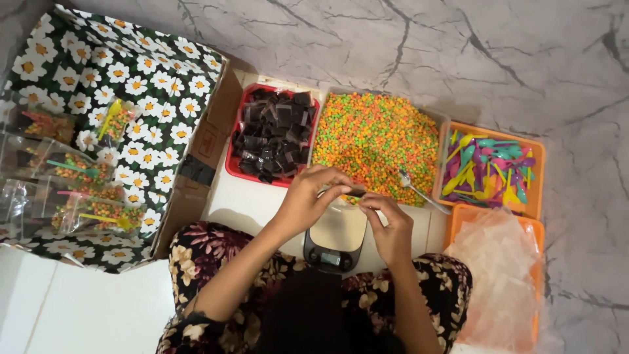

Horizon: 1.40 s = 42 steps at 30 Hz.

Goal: Packaging small multi-colored beads into plastic bags and weighing them on a digital scale for consistency.

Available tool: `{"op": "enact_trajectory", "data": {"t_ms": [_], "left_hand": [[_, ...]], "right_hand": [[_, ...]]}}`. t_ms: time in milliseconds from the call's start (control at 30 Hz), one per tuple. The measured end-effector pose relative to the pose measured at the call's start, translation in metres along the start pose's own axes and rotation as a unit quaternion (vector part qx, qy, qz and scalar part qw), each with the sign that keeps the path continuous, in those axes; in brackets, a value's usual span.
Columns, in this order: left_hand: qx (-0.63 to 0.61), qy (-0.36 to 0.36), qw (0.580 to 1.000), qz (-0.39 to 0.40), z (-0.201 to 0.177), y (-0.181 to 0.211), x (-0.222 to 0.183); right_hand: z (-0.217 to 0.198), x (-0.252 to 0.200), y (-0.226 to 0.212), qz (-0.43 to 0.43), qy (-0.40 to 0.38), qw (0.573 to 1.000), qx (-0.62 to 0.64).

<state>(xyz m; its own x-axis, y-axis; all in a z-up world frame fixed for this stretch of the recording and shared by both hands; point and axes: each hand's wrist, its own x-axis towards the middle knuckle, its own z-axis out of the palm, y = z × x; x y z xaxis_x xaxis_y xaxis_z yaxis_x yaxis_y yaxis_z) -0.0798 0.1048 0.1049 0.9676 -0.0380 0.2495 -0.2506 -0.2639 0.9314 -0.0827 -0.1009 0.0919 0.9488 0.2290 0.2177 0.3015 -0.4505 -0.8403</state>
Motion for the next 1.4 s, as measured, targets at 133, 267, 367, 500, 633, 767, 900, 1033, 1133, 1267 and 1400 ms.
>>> {"op": "enact_trajectory", "data": {"t_ms": [133,267,367,500,633,767,900,1033,1133,1267,1400], "left_hand": [[-0.013,-0.014,1.000,0.000,0.011,0.003,-0.008],[0.067,-0.034,0.997,0.022,0.022,0.001,-0.021],[0.132,-0.040,0.990,0.041,0.027,0.015,-0.029],[0.179,-0.013,0.983,0.032,0.044,0.001,-0.046],[0.114,-0.008,0.992,-0.049,0.050,0.021,-0.058],[-0.012,0.058,0.987,-0.147,0.067,0.006,-0.072],[-0.079,0.066,0.968,-0.231,0.071,-0.006,-0.079],[-0.054,0.026,0.972,-0.225,0.059,0.019,-0.082],[0.060,-0.018,0.971,-0.229,0.052,0.031,-0.084],[0.067,-0.082,0.969,-0.221,0.050,0.019,-0.085],[-0.072,-0.138,0.974,-0.167,0.039,0.028,-0.088]], "right_hand": [[-0.010,-0.013,-0.004,-0.009,0.013,1.000,-0.017],[-0.019,-0.022,-0.020,-0.028,0.026,0.999,-0.003],[-0.024,-0.030,-0.022,-0.050,0.035,0.998,-0.008],[-0.025,-0.043,-0.018,-0.098,0.040,0.994,-0.040],[-0.028,-0.052,-0.022,-0.115,0.052,0.991,-0.052],[-0.030,-0.057,-0.038,-0.163,0.056,0.983,-0.062],[-0.027,-0.068,-0.038,-0.190,0.056,0.978,-0.059],[-0.026,-0.082,-0.030,-0.184,0.051,0.980,-0.055],[-0.025,-0.090,-0.031,-0.191,0.049,0.979,-0.059],[-0.024,-0.097,-0.036,-0.151,0.048,0.986,-0.045],[-0.028,-0.100,-0.033,-0.104,0.067,0.992,-0.024]]}}
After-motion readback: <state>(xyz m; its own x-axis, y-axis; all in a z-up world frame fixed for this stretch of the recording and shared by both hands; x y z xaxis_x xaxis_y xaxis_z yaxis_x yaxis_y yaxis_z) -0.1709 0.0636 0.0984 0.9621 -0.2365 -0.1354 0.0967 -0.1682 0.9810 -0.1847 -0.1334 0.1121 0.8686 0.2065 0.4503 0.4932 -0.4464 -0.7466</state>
